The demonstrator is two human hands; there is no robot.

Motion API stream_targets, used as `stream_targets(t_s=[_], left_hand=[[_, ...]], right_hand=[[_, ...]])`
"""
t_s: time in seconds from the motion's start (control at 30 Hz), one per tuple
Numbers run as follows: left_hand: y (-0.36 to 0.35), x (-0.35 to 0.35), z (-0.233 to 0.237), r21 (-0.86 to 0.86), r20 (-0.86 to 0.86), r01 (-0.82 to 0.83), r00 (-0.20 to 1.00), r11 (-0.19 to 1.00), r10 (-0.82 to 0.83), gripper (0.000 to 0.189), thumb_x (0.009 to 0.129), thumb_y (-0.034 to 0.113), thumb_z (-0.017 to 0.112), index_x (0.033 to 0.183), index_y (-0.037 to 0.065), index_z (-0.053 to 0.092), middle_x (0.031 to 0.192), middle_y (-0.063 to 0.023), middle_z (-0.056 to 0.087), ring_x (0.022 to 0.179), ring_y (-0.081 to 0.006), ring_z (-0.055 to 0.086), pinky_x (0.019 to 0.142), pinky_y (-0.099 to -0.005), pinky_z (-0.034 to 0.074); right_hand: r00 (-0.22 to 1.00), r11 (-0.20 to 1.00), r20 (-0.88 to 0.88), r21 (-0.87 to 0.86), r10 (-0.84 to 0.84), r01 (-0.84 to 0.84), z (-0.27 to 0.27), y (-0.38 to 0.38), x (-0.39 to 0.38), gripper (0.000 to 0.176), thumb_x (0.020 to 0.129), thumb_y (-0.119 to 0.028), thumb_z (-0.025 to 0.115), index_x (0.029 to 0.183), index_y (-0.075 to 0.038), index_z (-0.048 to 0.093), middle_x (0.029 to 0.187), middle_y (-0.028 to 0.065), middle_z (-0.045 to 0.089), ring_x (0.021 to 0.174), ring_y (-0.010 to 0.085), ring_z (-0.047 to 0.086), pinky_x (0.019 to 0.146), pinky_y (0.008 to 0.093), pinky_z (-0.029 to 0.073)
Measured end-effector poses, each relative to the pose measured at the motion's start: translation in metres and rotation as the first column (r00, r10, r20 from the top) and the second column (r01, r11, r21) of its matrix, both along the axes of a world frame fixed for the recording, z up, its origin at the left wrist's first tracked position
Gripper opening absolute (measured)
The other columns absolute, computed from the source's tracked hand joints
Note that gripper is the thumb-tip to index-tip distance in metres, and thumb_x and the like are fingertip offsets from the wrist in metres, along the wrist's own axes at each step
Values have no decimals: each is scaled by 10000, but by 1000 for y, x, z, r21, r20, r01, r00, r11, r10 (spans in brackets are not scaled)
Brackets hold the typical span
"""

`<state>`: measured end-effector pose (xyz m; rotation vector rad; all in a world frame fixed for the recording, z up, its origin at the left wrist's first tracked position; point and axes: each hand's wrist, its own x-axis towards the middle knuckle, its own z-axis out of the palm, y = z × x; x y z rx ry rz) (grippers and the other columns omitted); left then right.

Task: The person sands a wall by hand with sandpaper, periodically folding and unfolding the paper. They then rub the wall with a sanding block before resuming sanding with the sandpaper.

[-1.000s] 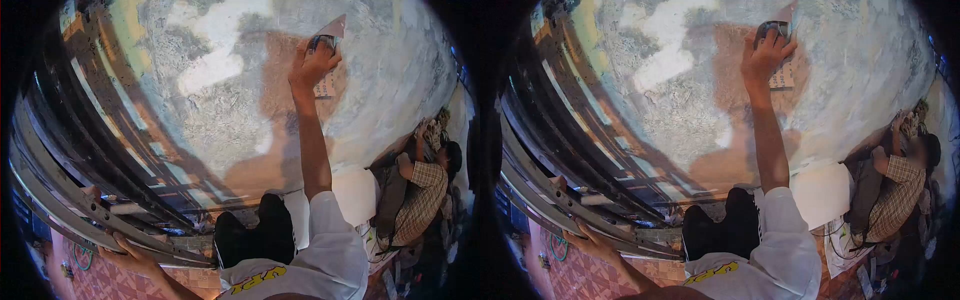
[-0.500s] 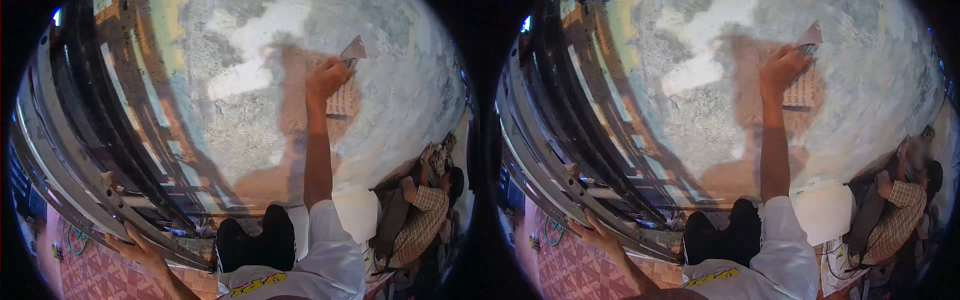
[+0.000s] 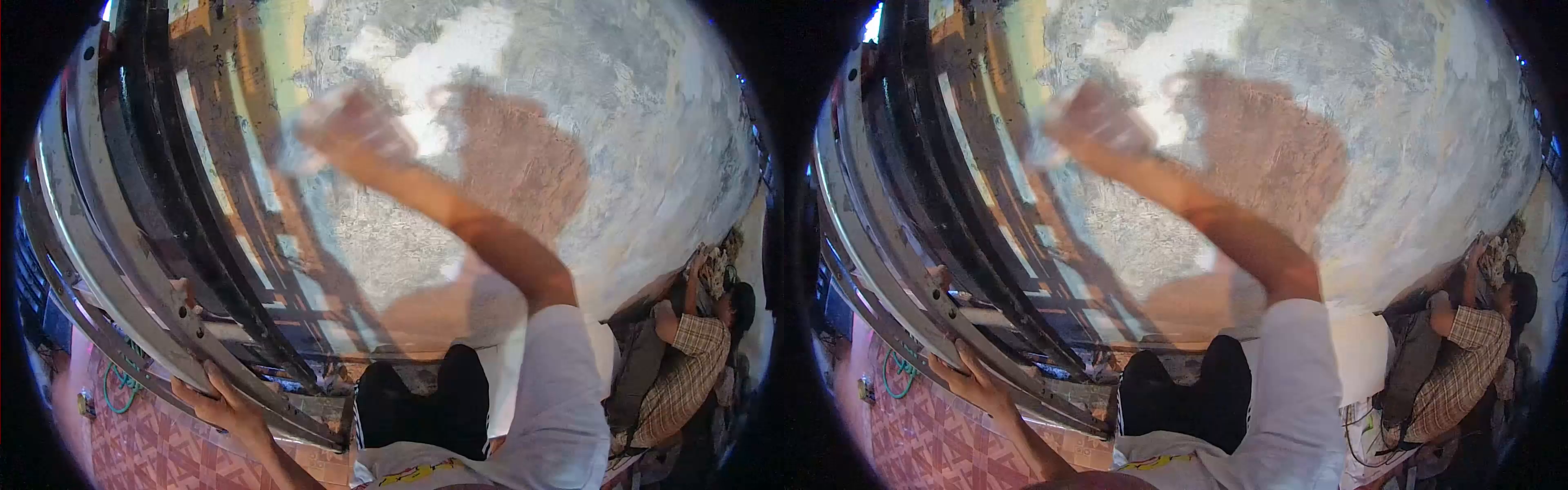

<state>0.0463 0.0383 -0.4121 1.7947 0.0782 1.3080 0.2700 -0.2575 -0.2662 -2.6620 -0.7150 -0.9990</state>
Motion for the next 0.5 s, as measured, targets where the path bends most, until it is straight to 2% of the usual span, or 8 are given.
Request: stream_targets(t_s=[0.03, 0.07, 0.13, 0.17, 0.23, 0.37, 0.43, 0.5], left_hand=[[0, -1, 1, 56, 16, -28, 1000, 998, 27, 413, 997, 174, 512, 1321, -16, 340, 976, -207, 641, 763, -182, 646, 578, -295, 498], [2, 1, -1, 74, 13, -62, 998, 995, 61, 420, 1000, 175, 506, 1331, -14, 328, 982, -203, 642, 766, -184, 646, 580, -290, 497], [-1, 0, 1, 68, 17, -53, 998, 996, 52, 419, 1001, 173, 504, 1330, -13, 323, 985, -203, 640, 747, -181, 646, 569, -291, 497], [-1, 0, 3, 73, 17, -43, 999, 996, 42, 418, 1002, 172, 501, 1330, -12, 319, 989, -204, 639, 728, -177, 645, 559, -292, 498], [0, -2, 3, 67, 10, -19, 1000, 998, 19, 408, 1003, 170, 499, 1325, -8, 323, 979, -198, 642, 704, -167, 642, 541, -292, 496], [1, -1, 2, 67, 23, 15, 1000, 998, -17, 377, 1004, 169, 494, 1307, 7, 340, 902, -180, 655, 654, -139, 640, 494, -295, 487], [4, -1, -1, 133, 18, -19, 1000, 991, 17, 385, 1005, 173, 493, 1317, 12, 335, 863, -161, 651, 666, -131, 641, 493, -293, 482], [-2, -3, 1, -15, -30, 2, 1000, 1000, -3, 388, 1009, 178, 487, 1325, 11, 336, 840, -143, 640, 653, -133, 630, 506, -292, 479]], right_hand=[[842, 939, 539, -275, -28, 207, 10, -42, -11, 520, 993, -214, 432, 1495, -218, 298, 1491, 90, 392, 1396, 274, 331, 1174, 539, 186], [606, 777, 737, -180, -300, 603, 57, -80, -46, 521, 979, -131, 401, 1486, -228, 327, 1513, 14, 372, 1389, 295, 340, 1175, 569, 129], [485, 828, 800, 26, -354, 560, 101, -164, -82, 630, 884, -24, 510, 1473, -185, 358, 1542, 74, 313, 1414, 342, 268, 1157, 584, 89], [460, 874, 789, 191, -407, 447, 110, -206, -97, 476, 967, -180, 455, 1429, -79, 401, 1503, 157, 351, 1404, 372, 271, 1148, 570, 88], [247, 758, 737, 511, -629, 406, 118, -254, -116, 458, 1013, -278, 363, 1376, -13, 449, 1491, 200, 347, 1389, 453, 239, 1120, 603, 91], [113, 551, 546, 769, -830, 325, 150, -233, -90, 448, 990, -270, 413, 1353, -18, 483, 1518, 193, 303, 1385, 484, 221, 1102, 661, 76], [190, 662, 638, 682, -746, 311, 172, -184, -44, 439, 982, -251, 418, 1349, -21, 482, 1517, 196, 296, 1381, 474, 235, 1117, 642, 75], [683, 919, 625, 163, -377, 358, 163, -64, 1, 213, 879, -55, 510, 1074, 11, 566, 916, 152, 630, 821, 276, 586, 858, 507, 427]])
